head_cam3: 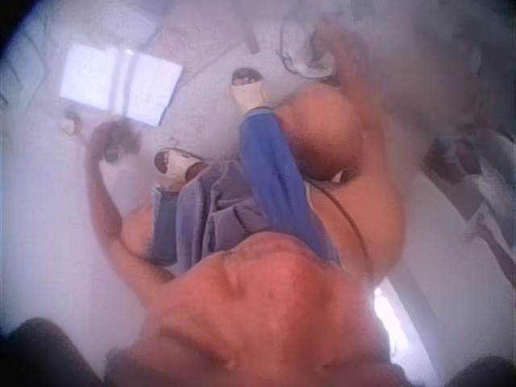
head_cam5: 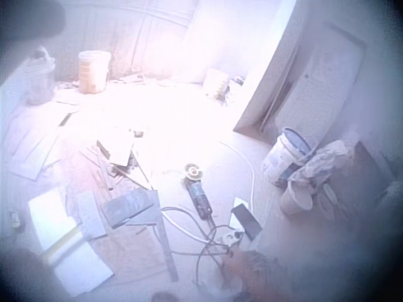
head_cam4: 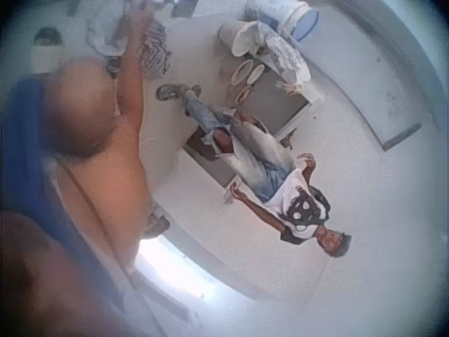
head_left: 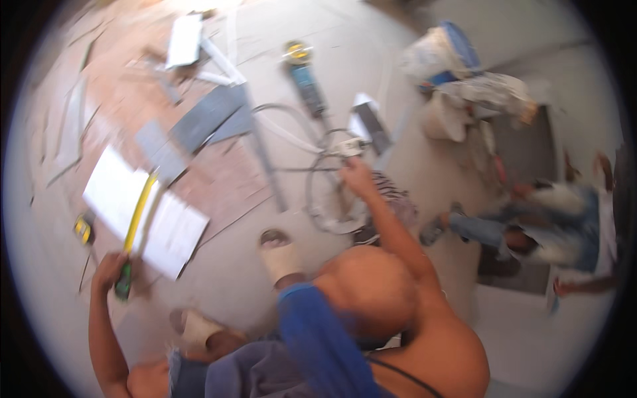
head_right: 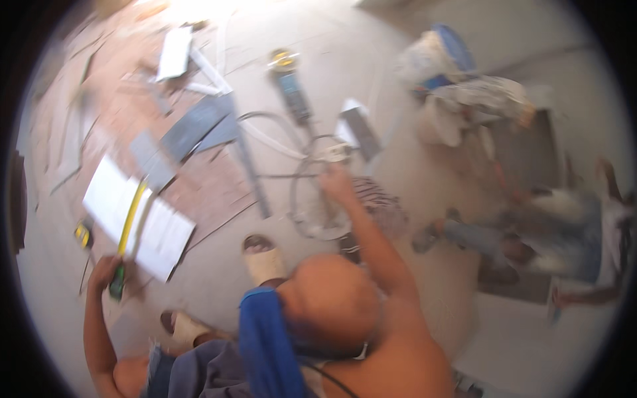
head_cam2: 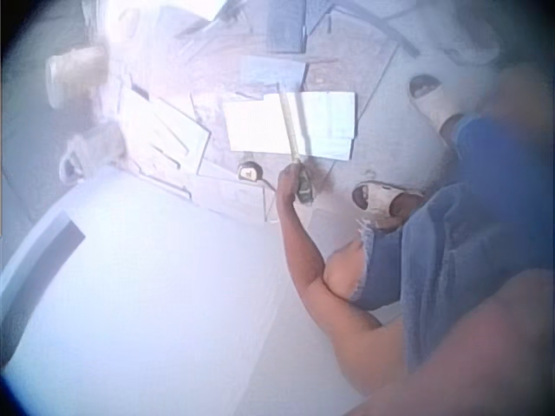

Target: The person measures and marks a white tile, then uses an angle grinder to cut it. After cutting, the person wipes the tile with a cloth, measures it again, and marks it with a pen.

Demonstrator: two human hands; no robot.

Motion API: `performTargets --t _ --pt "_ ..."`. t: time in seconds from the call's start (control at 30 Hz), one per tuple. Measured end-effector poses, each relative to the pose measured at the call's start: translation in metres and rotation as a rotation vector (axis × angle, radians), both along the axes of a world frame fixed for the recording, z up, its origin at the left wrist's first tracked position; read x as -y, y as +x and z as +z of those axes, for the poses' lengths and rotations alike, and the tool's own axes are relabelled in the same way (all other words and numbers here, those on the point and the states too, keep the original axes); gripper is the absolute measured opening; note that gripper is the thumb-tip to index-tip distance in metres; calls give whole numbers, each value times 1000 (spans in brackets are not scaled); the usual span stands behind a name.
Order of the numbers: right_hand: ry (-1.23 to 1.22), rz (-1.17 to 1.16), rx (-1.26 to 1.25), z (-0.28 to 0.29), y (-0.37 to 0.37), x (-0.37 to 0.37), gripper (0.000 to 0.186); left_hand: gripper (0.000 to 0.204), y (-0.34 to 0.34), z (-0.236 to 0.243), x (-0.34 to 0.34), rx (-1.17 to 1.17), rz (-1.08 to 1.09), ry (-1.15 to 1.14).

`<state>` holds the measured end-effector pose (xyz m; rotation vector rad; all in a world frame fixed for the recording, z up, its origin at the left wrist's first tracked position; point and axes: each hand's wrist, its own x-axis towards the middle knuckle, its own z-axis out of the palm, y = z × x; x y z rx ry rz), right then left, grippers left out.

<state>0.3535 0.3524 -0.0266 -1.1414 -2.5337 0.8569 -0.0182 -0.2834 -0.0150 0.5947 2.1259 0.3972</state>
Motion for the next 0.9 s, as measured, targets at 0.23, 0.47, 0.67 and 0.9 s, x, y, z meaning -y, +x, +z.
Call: performTargets --t 0.23,0.47,0.67,0.9 --pt "-92 319 -11 128 -127 39 23 43 -21 -45 -5 259 359 159" --pt "-54 581 -105 151 -201 101 23 44 -31 -47 -8 302 387 134" --pt "-191 787 -117 121 -210 137 37 46 -26 -46 -6 205 368 124" --pt "-603 456 -133 132 -200 129 31 42 -42 -16 -19 357 400 321"
